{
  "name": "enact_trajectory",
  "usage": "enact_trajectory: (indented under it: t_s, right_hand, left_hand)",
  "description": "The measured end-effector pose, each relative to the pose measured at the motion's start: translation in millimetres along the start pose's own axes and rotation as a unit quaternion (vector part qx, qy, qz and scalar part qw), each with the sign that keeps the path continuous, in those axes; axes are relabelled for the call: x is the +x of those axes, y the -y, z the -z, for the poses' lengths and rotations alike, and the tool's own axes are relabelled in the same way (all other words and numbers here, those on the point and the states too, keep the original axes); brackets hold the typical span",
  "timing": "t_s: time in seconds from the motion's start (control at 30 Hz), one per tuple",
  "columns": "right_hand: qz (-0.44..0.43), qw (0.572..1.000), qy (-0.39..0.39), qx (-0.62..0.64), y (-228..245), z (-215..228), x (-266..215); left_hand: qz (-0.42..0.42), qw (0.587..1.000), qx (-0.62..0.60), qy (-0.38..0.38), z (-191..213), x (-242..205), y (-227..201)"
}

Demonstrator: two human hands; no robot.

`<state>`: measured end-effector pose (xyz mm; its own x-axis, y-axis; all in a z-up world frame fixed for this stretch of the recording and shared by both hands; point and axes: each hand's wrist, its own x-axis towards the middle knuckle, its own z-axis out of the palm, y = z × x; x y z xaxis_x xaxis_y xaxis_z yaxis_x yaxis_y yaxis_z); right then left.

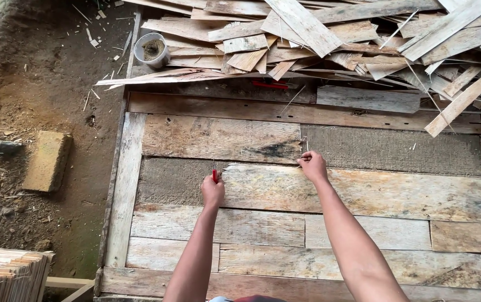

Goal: Picking up thin wooden slats from a pile and carefully fitting them together on a wooden platform.

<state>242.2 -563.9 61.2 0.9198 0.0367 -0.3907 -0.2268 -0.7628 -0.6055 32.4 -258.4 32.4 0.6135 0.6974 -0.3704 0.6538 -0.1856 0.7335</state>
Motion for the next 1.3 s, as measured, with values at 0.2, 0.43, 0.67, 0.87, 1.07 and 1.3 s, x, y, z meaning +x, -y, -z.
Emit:
enact_trajectory:
  t_s: [0.2, 0.43, 0.67, 0.87, 1.07, 1.3]
  right_hand:
    - [-0.005, 1.0, 0.006, 0.01, 2.1, 3.2, -3.4]
    - [-0.017, 0.999, 0.025, -0.014, 12.9, 12.2, -10.5]
    - [-0.016, 0.999, 0.025, -0.036, 5.3, 8.5, -4.1]
    - [-0.009, 0.999, 0.026, -0.03, 6.6, 9.3, -7.2]
    - [-0.01, 0.999, 0.029, -0.028, 1.9, 8.1, -2.8]
    - [0.002, 1.0, 0.028, -0.004, 2.0, 9.4, -5.2]
  left_hand:
    - [-0.004, 1.0, 0.008, 0.005, 0.4, 2.9, 2.8]
    - [-0.004, 1.0, 0.008, 0.012, 1.0, 3.1, 0.2]
    - [-0.005, 1.0, 0.017, 0.018, 2.3, 4.8, 1.5]
    - [-0.008, 0.999, 0.022, 0.023, 1.4, 8.2, 8.2]
    - [-0.037, 0.999, 0.012, 0.028, -4.0, 9.0, 10.5]
    - [-0.049, 0.998, -0.026, 0.016, -17.0, 16.4, 23.5]
